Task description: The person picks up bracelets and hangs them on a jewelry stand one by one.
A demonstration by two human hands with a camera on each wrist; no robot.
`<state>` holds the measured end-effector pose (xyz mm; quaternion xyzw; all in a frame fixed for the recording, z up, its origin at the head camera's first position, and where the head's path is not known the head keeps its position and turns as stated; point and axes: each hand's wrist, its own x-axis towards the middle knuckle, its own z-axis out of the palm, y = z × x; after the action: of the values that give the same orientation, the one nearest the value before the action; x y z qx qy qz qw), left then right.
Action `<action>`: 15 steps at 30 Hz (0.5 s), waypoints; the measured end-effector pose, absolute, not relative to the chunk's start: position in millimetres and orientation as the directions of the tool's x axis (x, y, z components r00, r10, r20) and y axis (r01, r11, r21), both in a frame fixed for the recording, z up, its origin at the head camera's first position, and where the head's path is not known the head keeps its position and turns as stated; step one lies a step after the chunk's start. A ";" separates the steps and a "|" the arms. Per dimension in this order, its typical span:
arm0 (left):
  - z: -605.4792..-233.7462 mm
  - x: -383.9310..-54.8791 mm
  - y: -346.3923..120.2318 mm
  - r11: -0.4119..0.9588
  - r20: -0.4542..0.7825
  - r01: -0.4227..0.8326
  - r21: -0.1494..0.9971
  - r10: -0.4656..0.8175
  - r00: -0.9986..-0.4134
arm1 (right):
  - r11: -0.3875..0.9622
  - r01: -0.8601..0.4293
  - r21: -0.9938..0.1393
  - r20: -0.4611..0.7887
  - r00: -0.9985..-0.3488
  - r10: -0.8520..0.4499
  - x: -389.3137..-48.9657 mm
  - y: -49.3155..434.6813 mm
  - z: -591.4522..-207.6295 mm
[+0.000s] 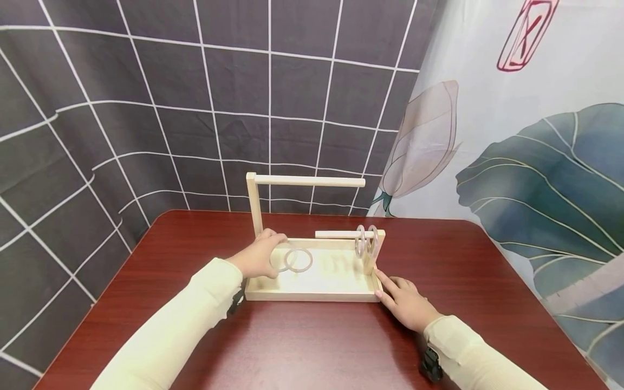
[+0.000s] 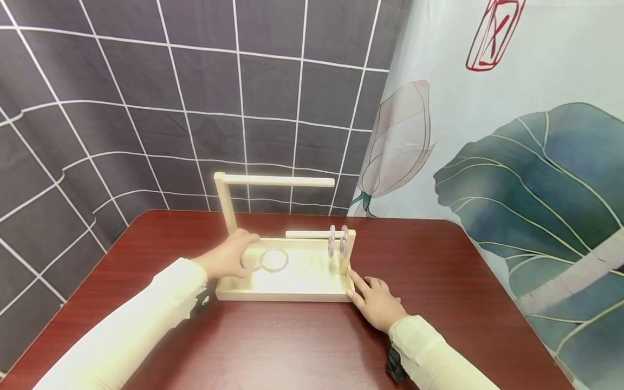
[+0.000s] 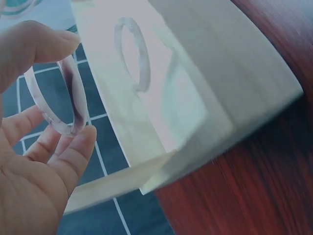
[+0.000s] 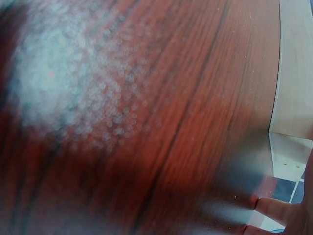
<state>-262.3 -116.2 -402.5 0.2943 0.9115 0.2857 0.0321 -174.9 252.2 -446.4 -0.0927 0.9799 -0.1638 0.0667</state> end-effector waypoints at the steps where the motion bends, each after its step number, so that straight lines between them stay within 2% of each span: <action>1: -403.0 -262.2 -115.3 0.654 0.120 0.522 0.547 0.556 -0.823 | 0.930 -0.160 -0.332 -0.099 -0.974 -0.203 -174.8 252.2 -446.5; 15: -409.4 -255.5 -106.6 0.572 0.199 0.484 0.662 0.489 -0.849 | 0.928 -0.172 -0.330 -0.088 -0.973 -0.212 -175.2 252.1 -446.2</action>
<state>-255.5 -106.6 -409.4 0.2744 0.8865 0.3726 0.0031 -175.2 252.1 -446.2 -0.0980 0.9800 -0.1620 0.0613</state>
